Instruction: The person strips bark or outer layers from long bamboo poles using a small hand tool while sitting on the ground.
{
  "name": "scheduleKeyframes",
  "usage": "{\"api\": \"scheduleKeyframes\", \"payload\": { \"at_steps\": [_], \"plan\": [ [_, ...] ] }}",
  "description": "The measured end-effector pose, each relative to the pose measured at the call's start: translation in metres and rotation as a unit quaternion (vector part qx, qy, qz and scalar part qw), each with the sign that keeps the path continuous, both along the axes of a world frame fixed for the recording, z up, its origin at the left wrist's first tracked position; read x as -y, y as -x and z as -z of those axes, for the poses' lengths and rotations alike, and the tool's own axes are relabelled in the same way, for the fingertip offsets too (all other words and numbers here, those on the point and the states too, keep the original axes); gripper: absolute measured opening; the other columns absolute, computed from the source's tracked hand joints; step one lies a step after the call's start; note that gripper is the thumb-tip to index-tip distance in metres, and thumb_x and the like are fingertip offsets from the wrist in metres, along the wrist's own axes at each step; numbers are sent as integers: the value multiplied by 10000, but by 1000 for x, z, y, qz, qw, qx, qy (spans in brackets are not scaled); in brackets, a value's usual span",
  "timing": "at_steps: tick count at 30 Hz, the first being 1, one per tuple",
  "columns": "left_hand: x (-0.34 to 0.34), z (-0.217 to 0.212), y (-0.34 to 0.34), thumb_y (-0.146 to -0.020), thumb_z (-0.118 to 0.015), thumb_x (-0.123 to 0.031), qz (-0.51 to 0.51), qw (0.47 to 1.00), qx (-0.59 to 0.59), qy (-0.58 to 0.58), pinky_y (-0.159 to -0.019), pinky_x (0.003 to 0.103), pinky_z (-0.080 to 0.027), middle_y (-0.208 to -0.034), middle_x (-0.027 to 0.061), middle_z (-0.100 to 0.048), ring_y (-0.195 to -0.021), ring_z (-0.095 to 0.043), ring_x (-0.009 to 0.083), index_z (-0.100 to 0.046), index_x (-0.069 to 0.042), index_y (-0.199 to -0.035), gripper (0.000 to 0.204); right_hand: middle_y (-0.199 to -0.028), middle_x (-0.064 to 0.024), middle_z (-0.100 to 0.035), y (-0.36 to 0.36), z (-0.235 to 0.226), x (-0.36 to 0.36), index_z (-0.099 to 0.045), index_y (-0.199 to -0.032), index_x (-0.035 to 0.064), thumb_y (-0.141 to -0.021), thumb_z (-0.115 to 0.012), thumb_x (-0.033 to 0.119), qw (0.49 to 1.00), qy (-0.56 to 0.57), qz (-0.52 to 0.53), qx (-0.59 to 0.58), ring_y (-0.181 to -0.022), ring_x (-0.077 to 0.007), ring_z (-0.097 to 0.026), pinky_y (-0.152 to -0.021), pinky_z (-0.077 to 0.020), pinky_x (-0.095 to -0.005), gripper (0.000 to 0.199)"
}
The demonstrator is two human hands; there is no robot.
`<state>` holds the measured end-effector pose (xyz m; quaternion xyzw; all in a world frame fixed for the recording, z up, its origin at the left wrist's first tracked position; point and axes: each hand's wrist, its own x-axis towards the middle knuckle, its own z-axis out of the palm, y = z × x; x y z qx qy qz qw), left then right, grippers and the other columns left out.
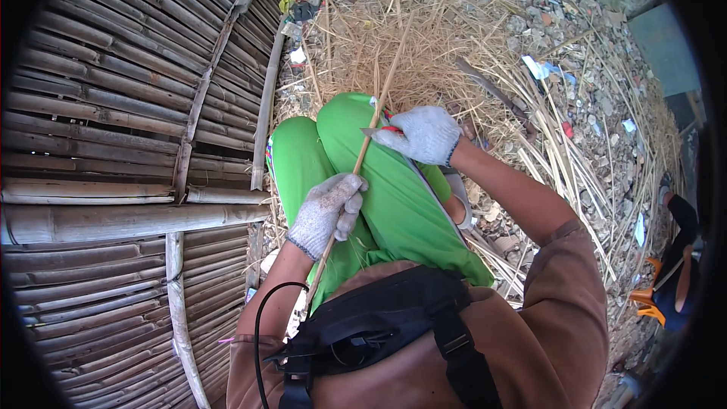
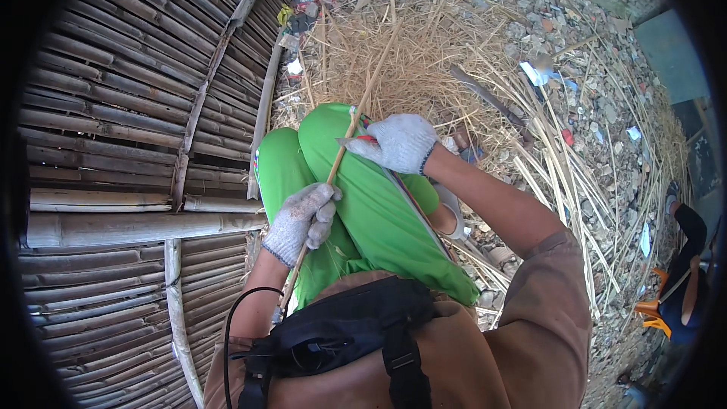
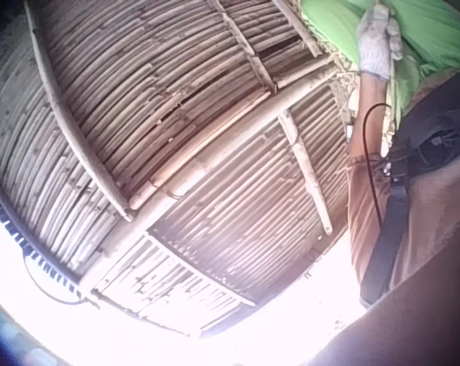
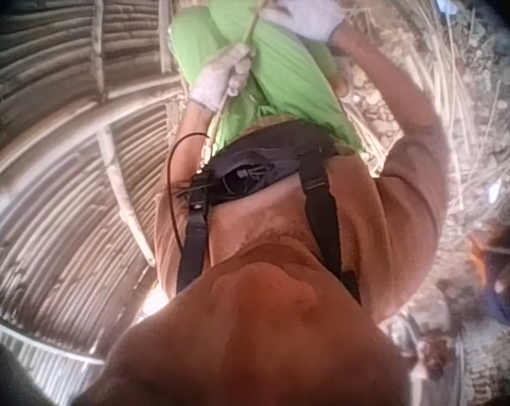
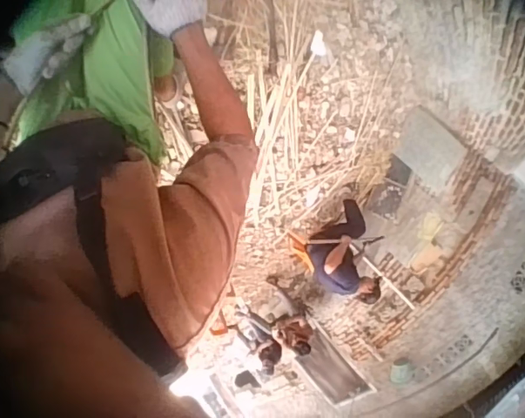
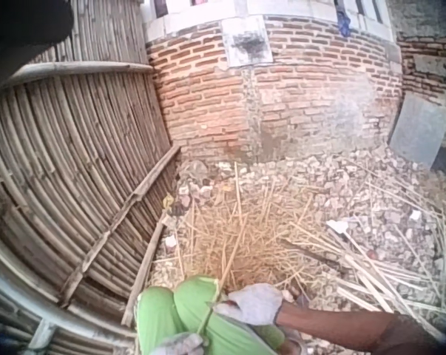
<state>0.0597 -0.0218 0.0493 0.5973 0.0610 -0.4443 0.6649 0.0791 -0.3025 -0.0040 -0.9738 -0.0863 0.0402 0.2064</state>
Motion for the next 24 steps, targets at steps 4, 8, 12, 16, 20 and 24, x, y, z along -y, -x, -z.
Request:
{"api": "scheduleKeyframes", "payload": {
  "at_steps": [4,8,12,16,20,24],
  "plan": [
    [-5,4,0,-1141,-637,-340,8,1000,0,8,-385,252,-360,-738,-26,-581,-458,-457,70,-653,-23,-1186,321,-818,-230,-764,-3,-7,-4,-818,-891,112,-1056,-378,816,1000,15,9,0,-812,-436,-777,-754,-619,-570,846],
    [-8,-4,4,-1138,-639,-329,13,1000,-3,-3,-379,253,-355,-726,-24,-574,-446,-453,73,-652,-15,-1186,318,-828,-222,-772,-26,-3,23,-816,-889,112,-1046,-384,821,997,10,79,-18,-826,-438,-779,-763,-620,-560,846],
    [-13,-10,9,-1143,-618,-311,19,1000,-7,-1,-363,248,-328,-673,-29,-517,-420,-425,67,-631,13,-1164,324,-833,-227,-773,-20,-11,30,-806,-857,103,-1041,-384,823,998,37,51,-24,-857,-431,-786,-774,-621,-564,855],
    [-12,-6,5,-1145,-613,-307,6,1000,-7,12,-357,250,-324,-665,-31,-515,-409,-418,67,-632,15,-1154,323,-806,-242,-761,3,-24,-15,-808,-851,103,-1050,-363,831,999,19,-8,-40,-802,-444,-781,-761,-628,-561,876],
    [-11,-7,5,-1146,-609,-312,15,1000,4,-2,-356,251,-315,-657,-35,-512,-406,-417,68,-634,16,-1150,329,-810,-235,-765,3,-30,-17,-808,-853,108,-1046,-365,836,996,56,-11,-64,-797,-437,-783,-765,-629,-562,874],
    [-14,-6,6,-1142,-617,-321,24,999,24,-2,-357,249,-313,-653,-34,-506,-407,-413,67,-637,16,-1150,338,-832,-232,-773,-14,-18,17,-817,-878,108,-1036,-371,845,998,26,40,-35,-822,-429,-787,-778,-626,-563,876]
  ]
}}
